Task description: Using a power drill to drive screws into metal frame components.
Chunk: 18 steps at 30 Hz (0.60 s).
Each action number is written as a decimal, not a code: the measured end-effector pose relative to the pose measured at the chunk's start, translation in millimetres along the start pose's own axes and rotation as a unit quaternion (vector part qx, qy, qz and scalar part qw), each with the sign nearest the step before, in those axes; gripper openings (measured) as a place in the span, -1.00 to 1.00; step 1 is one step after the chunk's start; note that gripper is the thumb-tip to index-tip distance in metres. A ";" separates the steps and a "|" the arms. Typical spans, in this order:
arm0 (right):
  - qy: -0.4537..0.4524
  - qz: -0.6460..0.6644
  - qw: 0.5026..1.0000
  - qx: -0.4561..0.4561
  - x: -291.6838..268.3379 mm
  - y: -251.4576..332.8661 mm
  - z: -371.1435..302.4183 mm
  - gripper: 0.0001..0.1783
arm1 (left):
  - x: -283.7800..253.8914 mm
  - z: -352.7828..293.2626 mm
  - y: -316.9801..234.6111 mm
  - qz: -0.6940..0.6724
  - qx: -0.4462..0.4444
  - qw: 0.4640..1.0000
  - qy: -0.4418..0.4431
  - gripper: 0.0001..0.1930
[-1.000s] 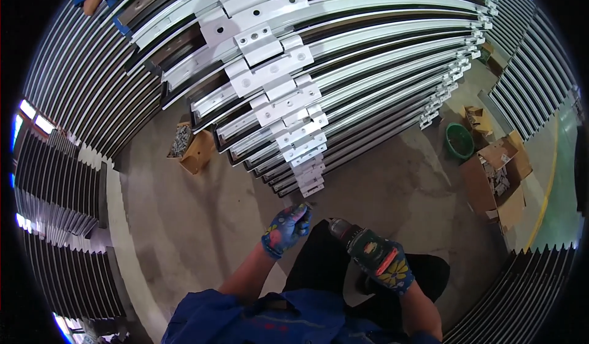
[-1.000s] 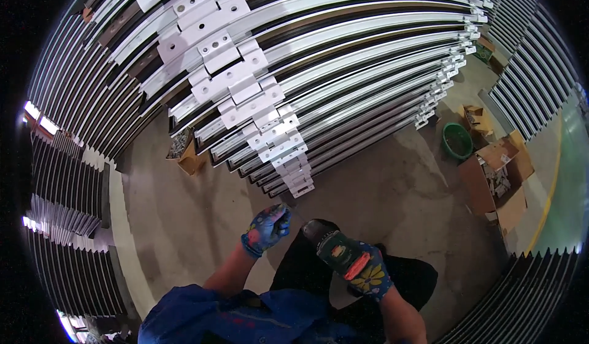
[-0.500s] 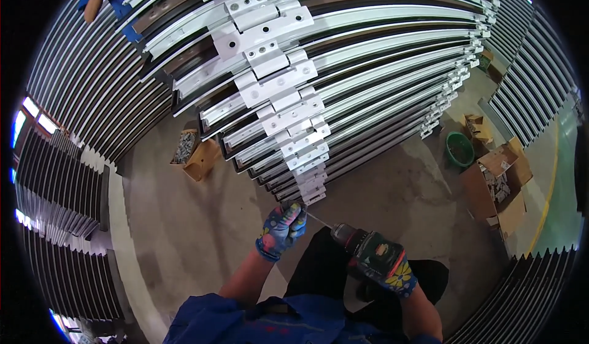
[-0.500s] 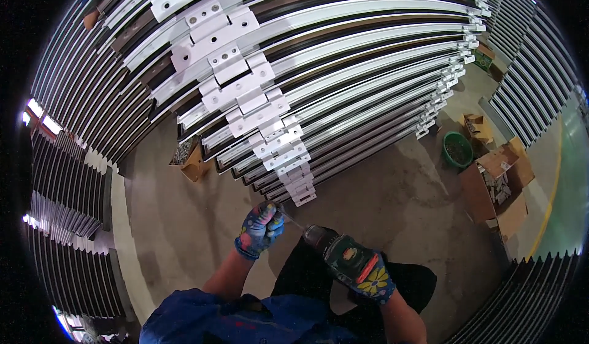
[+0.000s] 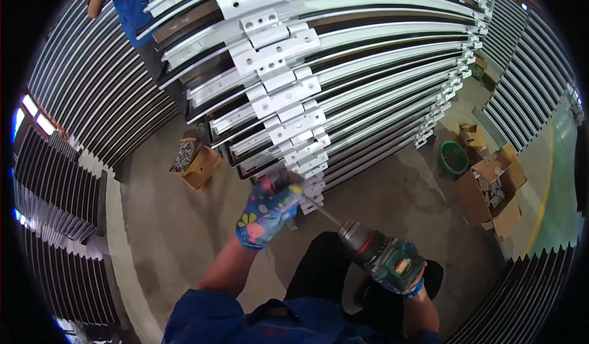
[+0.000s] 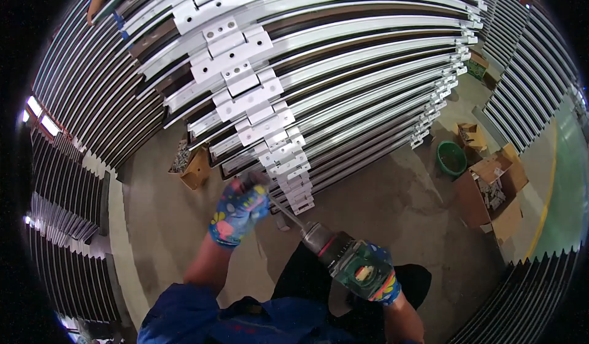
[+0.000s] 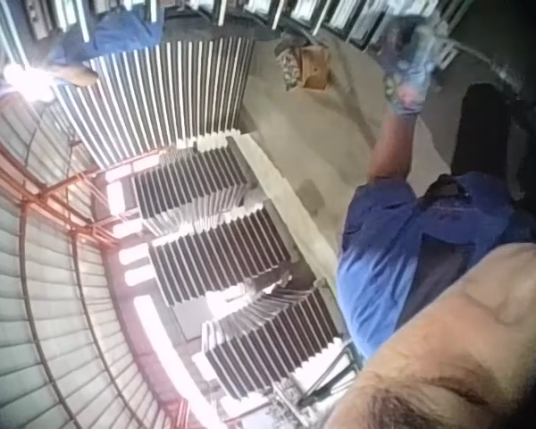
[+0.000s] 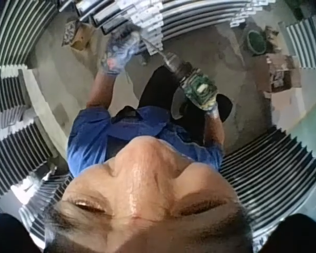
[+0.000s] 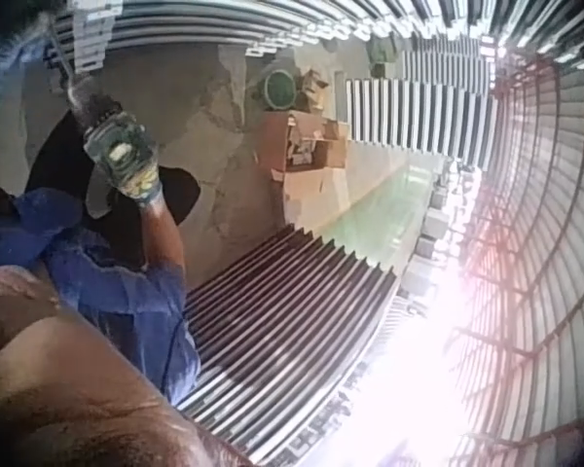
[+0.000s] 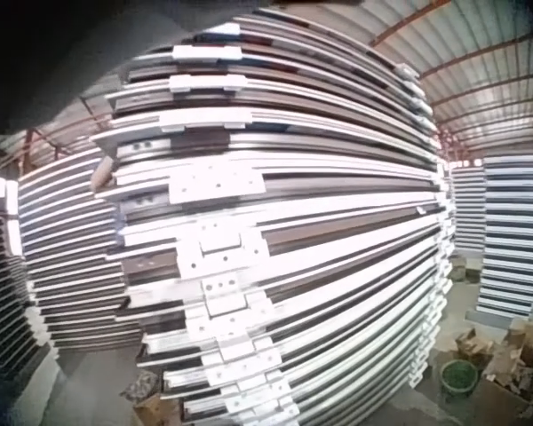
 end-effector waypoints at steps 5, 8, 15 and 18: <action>-0.052 0.001 0.994 0.094 -19.8 14.3 53.8 -0.37 | 17.3 23.6 -63.2 0.277 0.272 0.902 -0.187 -0.84; -0.091 0.013 0.993 0.073 -37.0 23.3 100.6 -0.50 | 22.8 32.3 -92.7 0.444 0.417 0.754 -0.245 -0.77; -0.170 0.014 0.985 0.015 -50.6 17.9 185.1 -0.66 | 32.4 51.6 -117.1 0.663 0.249 0.685 -0.173 -0.50; -0.141 0.086 0.986 0.020 -44.8 10.0 186.2 -0.62 | 31.1 53.7 -131.5 0.618 0.221 0.745 -0.121 -0.49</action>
Point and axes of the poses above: each hand's wrist, its own z-axis towards the middle knuckle, its own x-axis out of the palm, y = z × x, the point moved 2 cm from there along z, towards the middle knuckle, and after that the axes turned 5 degrees about z, right-handed, at the moved point
